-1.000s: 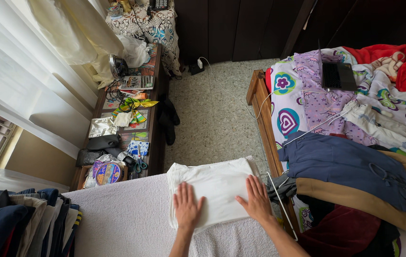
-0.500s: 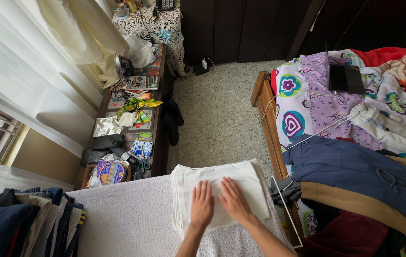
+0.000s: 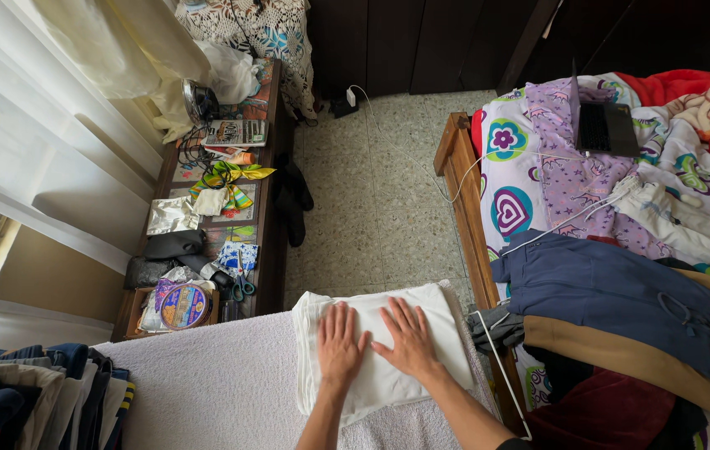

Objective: The person folds a white t-shirt and a pair of patterned shorts on a flat surface, then places them onto a stack of folded garments.

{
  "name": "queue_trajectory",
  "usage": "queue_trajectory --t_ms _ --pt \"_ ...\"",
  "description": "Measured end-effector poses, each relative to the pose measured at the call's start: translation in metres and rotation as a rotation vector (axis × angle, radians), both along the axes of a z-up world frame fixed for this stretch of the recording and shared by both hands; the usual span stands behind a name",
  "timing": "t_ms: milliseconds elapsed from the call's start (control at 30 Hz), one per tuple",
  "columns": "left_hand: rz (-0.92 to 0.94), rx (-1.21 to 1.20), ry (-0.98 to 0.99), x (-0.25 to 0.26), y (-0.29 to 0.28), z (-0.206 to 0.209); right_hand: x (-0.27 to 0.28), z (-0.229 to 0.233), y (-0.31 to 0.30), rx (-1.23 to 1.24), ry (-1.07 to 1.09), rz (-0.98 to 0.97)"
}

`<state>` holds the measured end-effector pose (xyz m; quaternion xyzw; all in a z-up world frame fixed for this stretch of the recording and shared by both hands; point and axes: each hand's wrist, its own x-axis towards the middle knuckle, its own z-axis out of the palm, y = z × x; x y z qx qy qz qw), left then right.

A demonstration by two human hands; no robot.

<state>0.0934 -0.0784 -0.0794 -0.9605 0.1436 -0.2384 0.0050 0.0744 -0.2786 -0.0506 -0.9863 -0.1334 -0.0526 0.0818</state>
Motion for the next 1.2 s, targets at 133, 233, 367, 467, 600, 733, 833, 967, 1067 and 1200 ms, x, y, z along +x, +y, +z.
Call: queue_trajectory --t_ms 133,233,367,467,600,733,833,967,1067,1200 --pt "0.073 0.019 -0.012 0.014 0.021 -0.01 0.013 0.009 -0.011 0.024 0.07 -0.038" --pt "0.182 0.102 -0.025 0.019 0.037 -0.008 0.021 0.026 -0.023 -0.035 0.304 -0.13" --pt "0.236 -0.137 0.67 0.022 0.043 0.008 0.027 -0.006 -0.048 -0.026 0.174 -0.199" --pt "0.236 -0.123 0.601 0.023 0.043 -0.004 0.021 -0.025 -0.056 0.013 -0.06 -0.219" --pt "0.235 -0.118 0.703 0.024 0.044 0.008 0.008 -0.029 -0.056 -0.055 -0.125 -0.366" --pt "0.277 -0.088 0.887 0.026 0.04 0.044 -0.008 -0.011 -0.06 -0.035 -0.024 -0.441" --pt "0.267 -0.058 0.893 0.033 0.04 0.042 -0.023 -0.021 -0.073 -0.022 -0.219 -0.487" --pt "0.216 0.033 0.663 0.02 0.026 0.013 -0.043 -0.03 -0.087 0.065 -0.093 -0.53" --pt "0.026 -0.001 0.236 -0.012 -0.01 -0.011 -0.046 -0.024 -0.08 0.035 -0.09 -0.521" --pt "-0.259 -0.299 0.42 -0.08 -0.067 0.023 -0.065 -0.02 -0.033 0.212 -0.362 -0.262"
